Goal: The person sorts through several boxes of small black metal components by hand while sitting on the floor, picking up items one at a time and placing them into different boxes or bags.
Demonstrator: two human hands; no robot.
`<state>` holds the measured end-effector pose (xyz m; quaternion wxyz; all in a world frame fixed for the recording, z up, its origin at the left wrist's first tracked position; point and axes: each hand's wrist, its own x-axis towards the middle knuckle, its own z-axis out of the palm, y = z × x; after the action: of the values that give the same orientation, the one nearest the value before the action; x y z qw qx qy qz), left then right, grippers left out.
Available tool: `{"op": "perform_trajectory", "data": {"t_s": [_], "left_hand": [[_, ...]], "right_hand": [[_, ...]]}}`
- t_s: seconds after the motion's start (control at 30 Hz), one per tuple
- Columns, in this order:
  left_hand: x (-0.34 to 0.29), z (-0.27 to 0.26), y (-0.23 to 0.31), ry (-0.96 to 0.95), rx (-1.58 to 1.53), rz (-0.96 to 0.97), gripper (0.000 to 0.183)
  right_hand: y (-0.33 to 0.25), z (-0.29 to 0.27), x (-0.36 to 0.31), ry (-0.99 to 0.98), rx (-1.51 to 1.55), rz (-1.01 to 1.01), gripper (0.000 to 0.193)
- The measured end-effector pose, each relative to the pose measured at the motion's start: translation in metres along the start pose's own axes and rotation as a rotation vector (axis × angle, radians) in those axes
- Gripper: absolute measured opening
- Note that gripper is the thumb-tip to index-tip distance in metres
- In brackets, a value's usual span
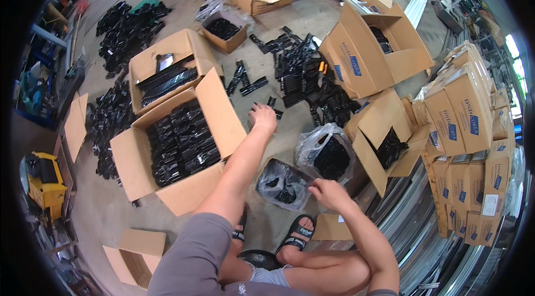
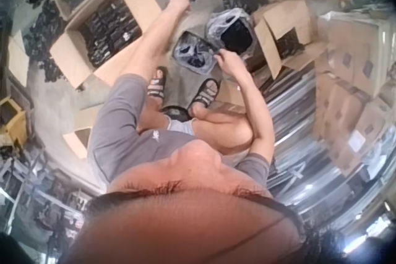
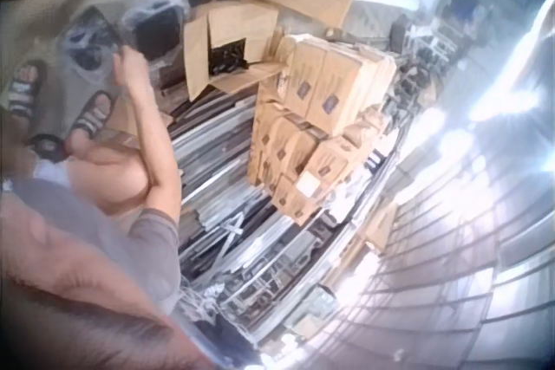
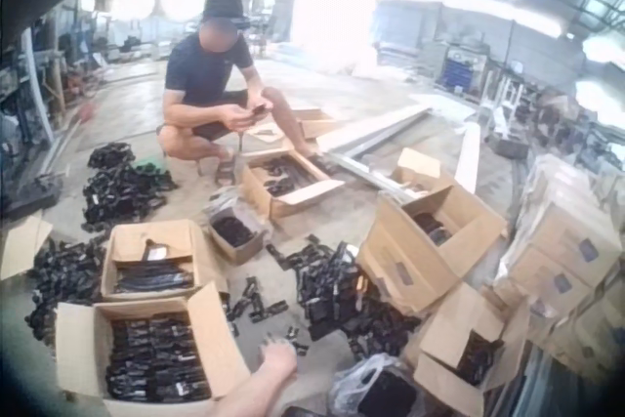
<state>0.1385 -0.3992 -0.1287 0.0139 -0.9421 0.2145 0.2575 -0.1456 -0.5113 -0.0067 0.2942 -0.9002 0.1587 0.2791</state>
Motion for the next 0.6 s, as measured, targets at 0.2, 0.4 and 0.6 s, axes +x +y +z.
{"op": "perform_trajectory", "data": {"t_s": [0.2,0.4,0.6], "left_hand": [[0.048,0.066,0.009,0.212,0.148,-0.197,0.045],[0.042,0.045,-0.014,0.064,0.152,-0.099,0.034],[0.012,0.072,-0.025,0.003,0.099,-0.048,0.043]], "right_hand": [[0.016,0.014,0.001,-0.064,0.190,-0.028,0.031],[0.004,-0.002,-0.003,-0.104,0.268,-0.020,0.032],[-0.009,0.001,-0.009,-0.035,0.248,-0.110,0.032]]}}
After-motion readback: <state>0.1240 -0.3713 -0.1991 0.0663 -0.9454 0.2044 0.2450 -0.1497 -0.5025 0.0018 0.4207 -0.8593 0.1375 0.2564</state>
